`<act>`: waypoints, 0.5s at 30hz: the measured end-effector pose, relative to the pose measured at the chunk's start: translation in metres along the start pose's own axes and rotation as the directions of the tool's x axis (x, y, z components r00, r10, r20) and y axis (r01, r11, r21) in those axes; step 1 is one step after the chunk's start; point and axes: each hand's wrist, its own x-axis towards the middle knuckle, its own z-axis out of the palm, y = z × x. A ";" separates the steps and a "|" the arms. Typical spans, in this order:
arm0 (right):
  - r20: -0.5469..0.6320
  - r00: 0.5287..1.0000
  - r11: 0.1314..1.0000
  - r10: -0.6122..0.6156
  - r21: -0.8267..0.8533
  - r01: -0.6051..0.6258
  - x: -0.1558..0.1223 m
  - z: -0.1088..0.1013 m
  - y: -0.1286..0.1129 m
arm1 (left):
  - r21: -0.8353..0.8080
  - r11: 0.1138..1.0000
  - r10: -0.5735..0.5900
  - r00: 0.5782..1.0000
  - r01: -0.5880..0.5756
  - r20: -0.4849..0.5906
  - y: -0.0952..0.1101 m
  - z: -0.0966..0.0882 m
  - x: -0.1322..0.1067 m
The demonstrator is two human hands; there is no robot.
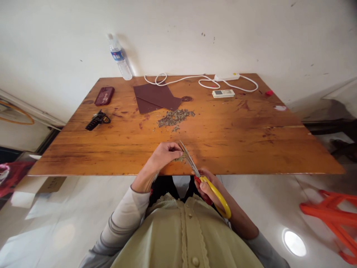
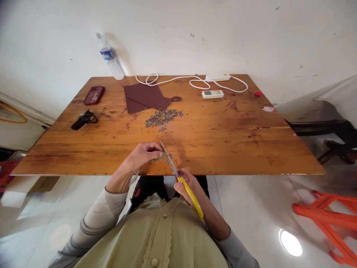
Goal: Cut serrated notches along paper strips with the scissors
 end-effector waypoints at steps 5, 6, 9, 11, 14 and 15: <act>-0.018 1.000 1.000 -0.005 0.028 0.006 0.003 0.000 0.008 | -0.002 1.000 -0.007 1.000 0.007 0.014 -0.001 -0.002 0.002; -0.017 1.000 0.999 0.006 0.036 -0.006 0.005 -0.001 0.012 | -0.004 1.000 -0.013 1.000 0.013 0.017 -0.001 -0.003 0.002; -0.011 1.000 0.998 0.026 0.066 -0.025 0.012 -0.005 0.029 | -0.018 0.999 -0.030 0.999 0.031 0.023 -0.003 -0.004 0.003; -0.001 1.000 0.997 0.019 0.078 -0.019 0.015 -0.008 0.040 | -0.026 0.999 -0.045 0.999 0.045 0.024 -0.004 -0.005 0.003; -0.001 1.000 0.998 0.002 0.069 -0.002 0.018 -0.012 0.048 | -0.032 0.998 -0.059 0.998 0.060 0.012 -0.003 -0.005 0.002; -0.007 1.000 0.998 -0.003 0.057 0.003 0.018 -0.013 0.050 | -0.039 0.997 -0.061 0.998 0.061 0.007 -0.002 -0.005 0.002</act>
